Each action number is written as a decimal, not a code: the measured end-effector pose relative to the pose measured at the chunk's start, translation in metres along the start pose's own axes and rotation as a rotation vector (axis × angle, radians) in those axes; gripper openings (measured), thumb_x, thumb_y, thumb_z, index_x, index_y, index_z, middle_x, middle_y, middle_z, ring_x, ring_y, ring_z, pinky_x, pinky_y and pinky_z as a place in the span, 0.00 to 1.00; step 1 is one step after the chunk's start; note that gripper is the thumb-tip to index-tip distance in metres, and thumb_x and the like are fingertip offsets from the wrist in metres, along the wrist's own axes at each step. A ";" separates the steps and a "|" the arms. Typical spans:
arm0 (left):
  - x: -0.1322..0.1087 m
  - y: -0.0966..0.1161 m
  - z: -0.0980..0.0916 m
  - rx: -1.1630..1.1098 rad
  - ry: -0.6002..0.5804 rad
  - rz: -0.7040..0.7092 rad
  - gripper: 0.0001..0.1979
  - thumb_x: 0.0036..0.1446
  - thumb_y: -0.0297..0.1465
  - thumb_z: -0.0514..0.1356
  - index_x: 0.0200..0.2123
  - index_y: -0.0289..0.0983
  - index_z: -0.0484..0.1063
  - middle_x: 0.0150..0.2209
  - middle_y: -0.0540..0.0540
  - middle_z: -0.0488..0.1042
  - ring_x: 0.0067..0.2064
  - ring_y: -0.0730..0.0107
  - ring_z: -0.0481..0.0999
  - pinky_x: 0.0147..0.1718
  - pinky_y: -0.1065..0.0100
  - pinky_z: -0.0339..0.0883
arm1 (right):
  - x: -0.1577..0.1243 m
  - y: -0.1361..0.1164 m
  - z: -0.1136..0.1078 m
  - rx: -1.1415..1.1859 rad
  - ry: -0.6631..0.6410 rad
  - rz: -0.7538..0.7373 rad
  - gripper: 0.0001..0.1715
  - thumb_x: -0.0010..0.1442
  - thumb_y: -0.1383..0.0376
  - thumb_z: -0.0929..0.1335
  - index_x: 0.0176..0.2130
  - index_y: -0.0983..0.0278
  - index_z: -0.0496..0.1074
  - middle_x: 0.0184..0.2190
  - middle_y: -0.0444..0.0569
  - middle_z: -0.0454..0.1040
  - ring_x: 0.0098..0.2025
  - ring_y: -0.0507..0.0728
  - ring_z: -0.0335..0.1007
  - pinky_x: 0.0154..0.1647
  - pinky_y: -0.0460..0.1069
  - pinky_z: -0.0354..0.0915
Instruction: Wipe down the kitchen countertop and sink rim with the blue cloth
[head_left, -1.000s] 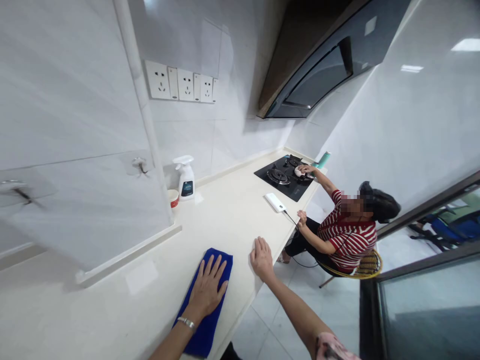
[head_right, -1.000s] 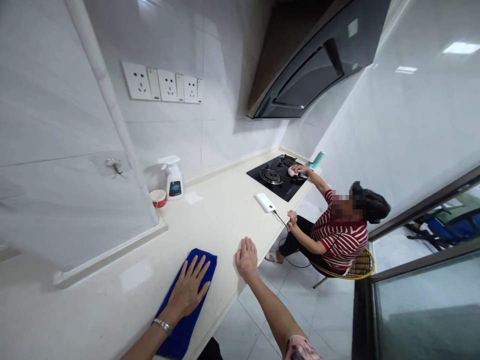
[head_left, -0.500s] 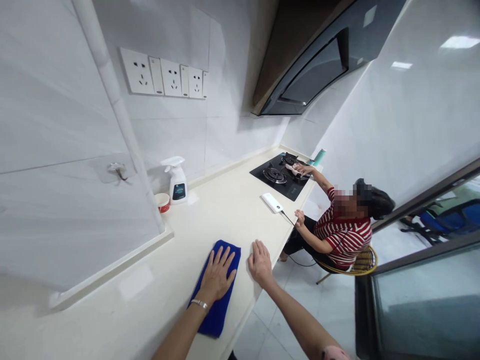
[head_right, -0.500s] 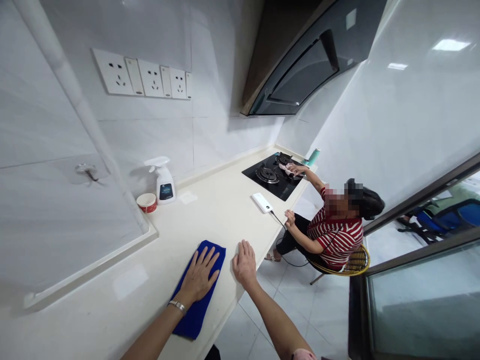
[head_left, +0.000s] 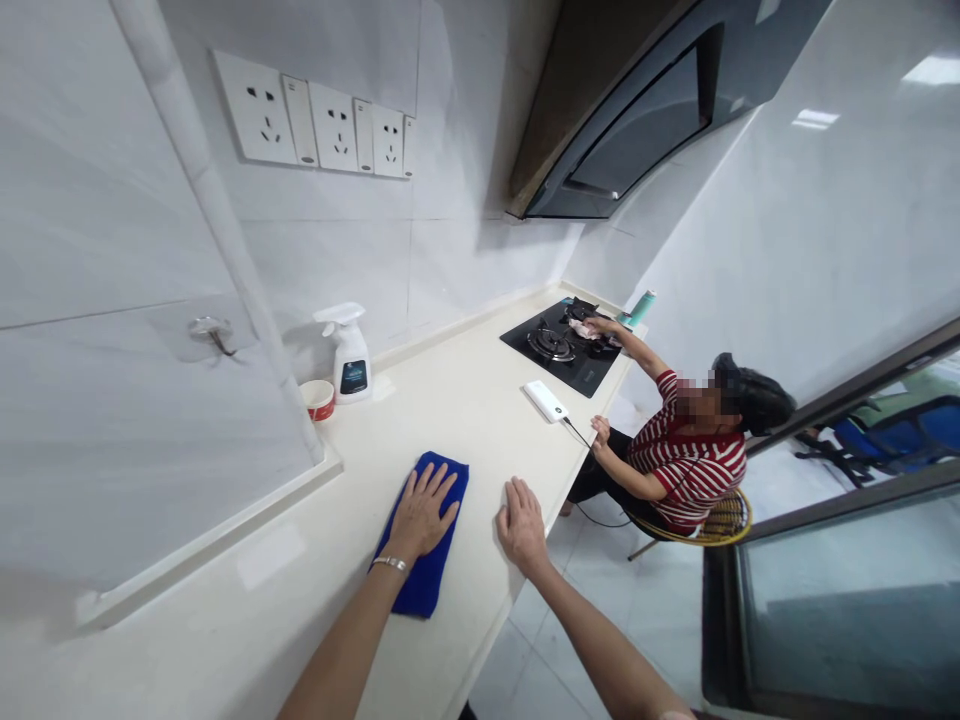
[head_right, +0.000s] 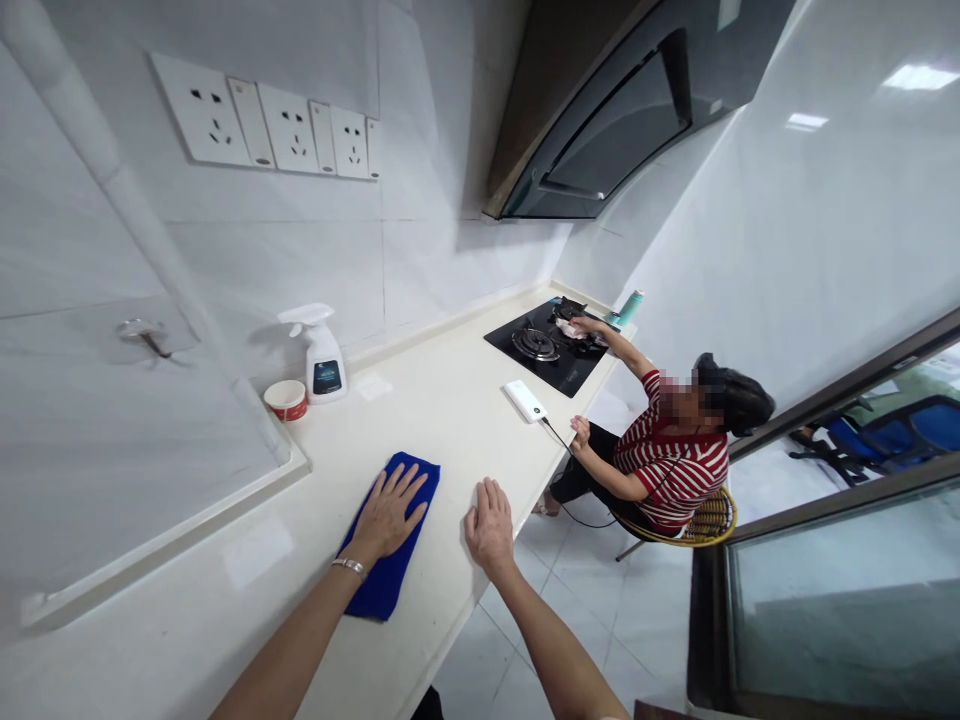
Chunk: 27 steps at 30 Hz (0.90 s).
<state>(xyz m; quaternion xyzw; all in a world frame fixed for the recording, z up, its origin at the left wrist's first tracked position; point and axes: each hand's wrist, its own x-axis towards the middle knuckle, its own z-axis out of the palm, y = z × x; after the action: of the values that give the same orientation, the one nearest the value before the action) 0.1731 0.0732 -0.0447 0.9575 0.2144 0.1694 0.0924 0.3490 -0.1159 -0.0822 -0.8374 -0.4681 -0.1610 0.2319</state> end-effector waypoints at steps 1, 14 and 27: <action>0.004 -0.005 -0.001 0.001 0.000 -0.019 0.29 0.73 0.40 0.53 0.73 0.43 0.65 0.75 0.44 0.60 0.77 0.48 0.55 0.75 0.39 0.51 | 0.000 0.000 0.000 0.003 -0.001 -0.003 0.31 0.70 0.67 0.61 0.68 0.68 0.69 0.69 0.63 0.69 0.74 0.67 0.60 0.73 0.66 0.63; 0.046 -0.059 -0.008 -0.010 0.005 -0.185 0.31 0.73 0.43 0.50 0.73 0.41 0.65 0.76 0.41 0.59 0.78 0.45 0.52 0.75 0.36 0.45 | 0.000 0.002 -0.005 0.034 0.007 -0.018 0.30 0.71 0.66 0.60 0.68 0.67 0.68 0.69 0.63 0.70 0.73 0.67 0.62 0.72 0.68 0.65; 0.077 -0.077 -0.024 -0.059 -0.048 -0.374 0.31 0.73 0.42 0.51 0.74 0.39 0.64 0.77 0.42 0.55 0.79 0.47 0.47 0.77 0.40 0.36 | -0.009 0.007 -0.013 0.048 -0.030 -0.012 0.30 0.72 0.63 0.59 0.69 0.66 0.65 0.69 0.64 0.68 0.73 0.70 0.60 0.71 0.70 0.64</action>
<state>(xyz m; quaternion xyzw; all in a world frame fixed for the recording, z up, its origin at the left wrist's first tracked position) 0.2005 0.1786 -0.0195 0.9017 0.3812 0.1328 0.1551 0.3497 -0.1323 -0.0771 -0.8309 -0.4804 -0.1387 0.2439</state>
